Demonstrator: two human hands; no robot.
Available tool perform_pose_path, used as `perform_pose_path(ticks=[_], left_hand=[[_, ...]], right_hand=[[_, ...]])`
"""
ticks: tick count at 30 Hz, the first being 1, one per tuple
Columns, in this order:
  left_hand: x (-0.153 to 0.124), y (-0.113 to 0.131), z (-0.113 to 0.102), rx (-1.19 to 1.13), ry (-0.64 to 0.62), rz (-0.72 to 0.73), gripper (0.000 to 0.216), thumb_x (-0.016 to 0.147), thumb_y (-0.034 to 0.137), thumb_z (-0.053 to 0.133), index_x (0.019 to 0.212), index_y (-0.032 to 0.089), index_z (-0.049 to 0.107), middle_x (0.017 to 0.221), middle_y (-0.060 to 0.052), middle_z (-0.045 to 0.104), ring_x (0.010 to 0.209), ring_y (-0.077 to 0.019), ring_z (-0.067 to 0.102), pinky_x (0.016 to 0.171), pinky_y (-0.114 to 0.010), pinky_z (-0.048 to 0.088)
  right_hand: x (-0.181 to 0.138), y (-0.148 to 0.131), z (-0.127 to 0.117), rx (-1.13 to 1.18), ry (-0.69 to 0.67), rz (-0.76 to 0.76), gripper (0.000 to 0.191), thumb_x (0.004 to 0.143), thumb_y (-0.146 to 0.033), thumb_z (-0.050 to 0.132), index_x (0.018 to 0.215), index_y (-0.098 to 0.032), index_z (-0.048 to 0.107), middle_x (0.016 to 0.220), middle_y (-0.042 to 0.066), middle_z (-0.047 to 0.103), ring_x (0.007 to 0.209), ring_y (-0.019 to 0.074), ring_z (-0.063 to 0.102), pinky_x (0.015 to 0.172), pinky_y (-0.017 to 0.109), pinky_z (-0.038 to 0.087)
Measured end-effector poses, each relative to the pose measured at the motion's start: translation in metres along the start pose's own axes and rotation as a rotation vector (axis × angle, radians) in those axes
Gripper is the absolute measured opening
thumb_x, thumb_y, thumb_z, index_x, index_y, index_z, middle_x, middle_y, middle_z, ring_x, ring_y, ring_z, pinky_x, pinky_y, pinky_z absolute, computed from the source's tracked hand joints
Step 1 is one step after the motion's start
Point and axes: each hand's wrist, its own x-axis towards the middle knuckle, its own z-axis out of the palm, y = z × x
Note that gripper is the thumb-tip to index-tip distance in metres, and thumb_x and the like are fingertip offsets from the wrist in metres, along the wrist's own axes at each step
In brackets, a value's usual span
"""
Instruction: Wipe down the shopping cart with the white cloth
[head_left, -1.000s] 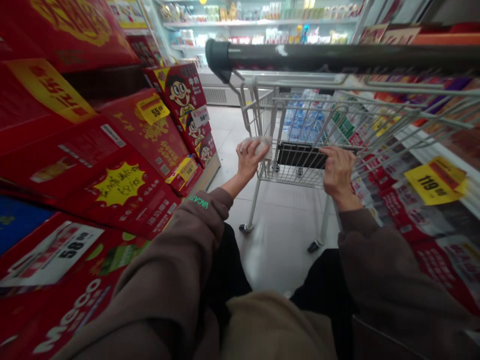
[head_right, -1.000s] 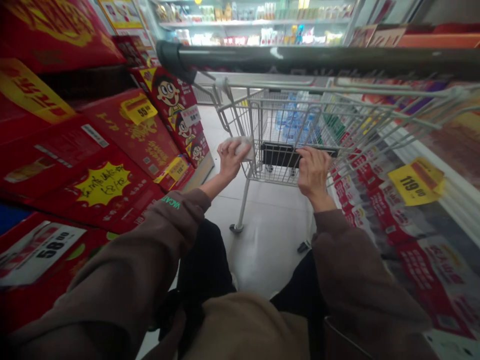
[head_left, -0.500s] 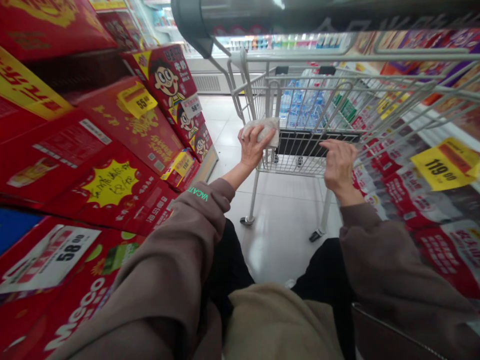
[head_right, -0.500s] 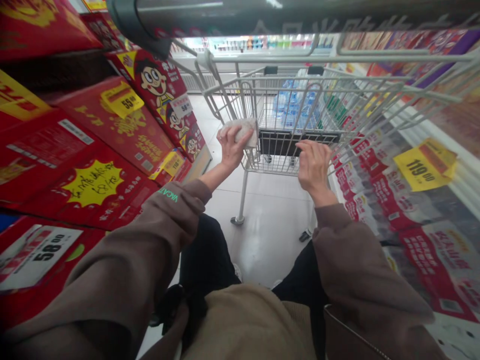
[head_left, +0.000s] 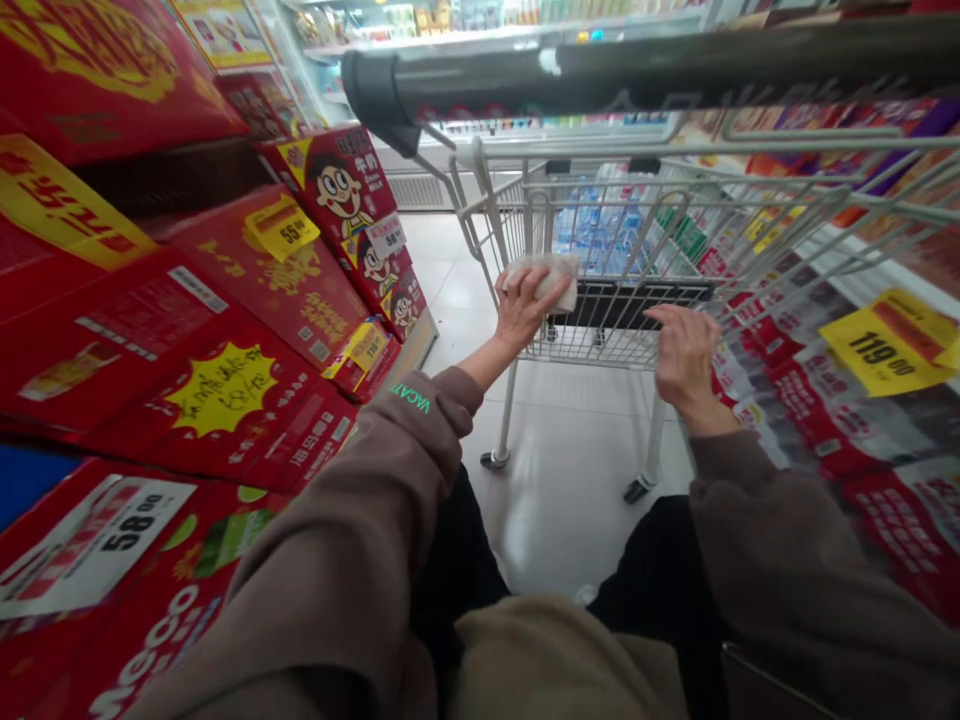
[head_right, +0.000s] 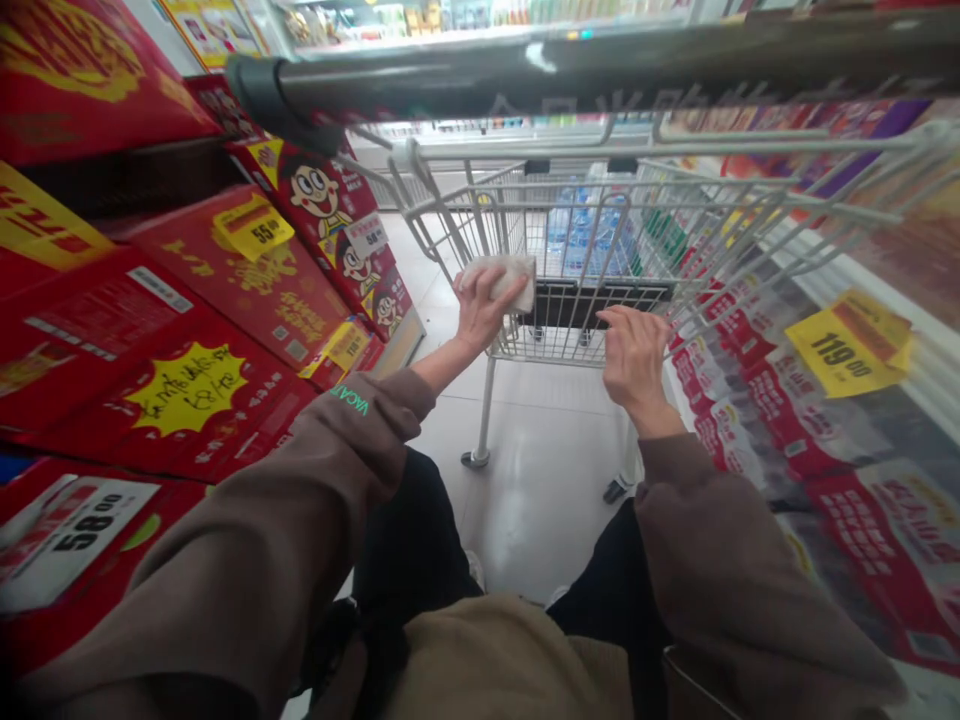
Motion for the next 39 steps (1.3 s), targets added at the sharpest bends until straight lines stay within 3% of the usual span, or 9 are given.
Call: perform_pose_path(ticks=[6, 9, 13, 16, 19, 23, 31, 36, 39], left_hand=[[-0.038, 0.013, 0.013, -0.048, -0.308, 0.057, 0.04, 0.103, 0.016, 0.049, 0.136, 0.032, 0.064, 0.149, -0.009, 0.056, 0.139, -0.0309, 0.045, 0.12, -0.066, 0.03], [-0.033, 0.028, 0.012, -0.065, -0.262, 0.089, 0.045, 0.102, 0.012, 0.046, 0.139, 0.033, 0.063, 0.148, -0.01, 0.057, 0.139, -0.031, 0.046, 0.12, -0.066, 0.03], [0.012, 0.046, 0.008, -0.097, -0.094, 0.14, 0.045, 0.105, 0.017, 0.041, 0.142, 0.037, 0.059, 0.147, -0.006, 0.058, 0.142, -0.028, 0.042, 0.126, -0.063, 0.02], [0.031, 0.054, 0.01, -0.089, -0.026, 0.086, 0.044, 0.106, 0.021, 0.041, 0.145, 0.037, 0.055, 0.147, -0.006, 0.057, 0.143, -0.0277, 0.039, 0.127, -0.061, 0.018], [0.02, 0.058, 0.016, -0.057, -0.114, 0.076, 0.044, 0.105, 0.019, 0.043, 0.141, 0.038, 0.059, 0.146, -0.007, 0.058, 0.14, -0.0281, 0.045, 0.124, -0.063, 0.025], [-0.001, 0.065, 0.022, -0.029, -0.237, 0.19, 0.044, 0.1, 0.014, 0.049, 0.134, 0.036, 0.063, 0.143, -0.008, 0.061, 0.135, -0.0279, 0.052, 0.12, -0.061, 0.033], [0.029, 0.081, 0.021, -0.057, -0.119, 0.144, 0.052, 0.099, 0.012, 0.049, 0.144, 0.037, 0.057, 0.145, -0.008, 0.054, 0.142, -0.0292, 0.042, 0.127, -0.06, 0.019], [0.006, 0.084, 0.029, -0.058, -0.261, 0.151, 0.05, 0.095, 0.009, 0.051, 0.137, 0.034, 0.063, 0.143, -0.011, 0.056, 0.137, -0.0322, 0.046, 0.121, -0.066, 0.027], [0.013, 0.089, 0.025, -0.057, -0.251, 0.207, 0.049, 0.097, 0.01, 0.05, 0.137, 0.035, 0.063, 0.143, -0.01, 0.057, 0.136, -0.0317, 0.046, 0.121, -0.066, 0.028]], right_hand=[[-0.015, 0.006, -0.001, -0.005, -0.028, 0.006, 0.045, 0.107, -0.034, 0.023, 0.12, -0.026, 0.065, 0.121, 0.009, 0.072, 0.117, 0.0262, 0.065, 0.106, 0.052, 0.038], [-0.011, 0.011, -0.008, -0.009, -0.001, 0.02, 0.046, 0.107, -0.034, 0.021, 0.119, -0.027, 0.065, 0.12, 0.008, 0.072, 0.118, 0.0259, 0.065, 0.106, 0.052, 0.038], [-0.003, 0.011, -0.015, 0.003, 0.042, 0.027, 0.047, 0.107, -0.033, 0.02, 0.12, -0.026, 0.065, 0.121, 0.008, 0.072, 0.119, 0.0258, 0.064, 0.107, 0.052, 0.037], [-0.005, 0.008, -0.016, 0.0, 0.037, 0.049, 0.048, 0.107, -0.033, 0.02, 0.12, -0.025, 0.065, 0.122, 0.009, 0.072, 0.119, 0.026, 0.063, 0.109, 0.052, 0.037], [-0.016, 0.007, -0.016, -0.005, 0.008, 0.061, 0.048, 0.107, -0.033, 0.02, 0.12, -0.025, 0.066, 0.122, 0.01, 0.072, 0.119, 0.0257, 0.063, 0.109, 0.051, 0.036], [-0.028, 0.018, -0.021, -0.016, -0.003, 0.066, 0.049, 0.107, -0.035, 0.021, 0.12, -0.024, 0.066, 0.121, 0.01, 0.073, 0.117, 0.025, 0.064, 0.109, 0.049, 0.036], [-0.034, 0.039, -0.044, -0.022, 0.062, 0.137, 0.056, 0.108, -0.039, 0.016, 0.119, -0.022, 0.068, 0.122, 0.012, 0.072, 0.118, 0.0269, 0.063, 0.108, 0.051, 0.037], [-0.052, 0.047, -0.051, -0.022, 0.027, 0.162, 0.057, 0.107, -0.041, 0.015, 0.121, -0.023, 0.068, 0.122, 0.011, 0.072, 0.119, 0.0279, 0.063, 0.109, 0.054, 0.037], [-0.058, 0.056, -0.057, -0.02, 0.034, 0.187, 0.057, 0.108, -0.042, 0.015, 0.12, -0.025, 0.068, 0.12, 0.011, 0.073, 0.117, 0.0278, 0.064, 0.107, 0.054, 0.038]])
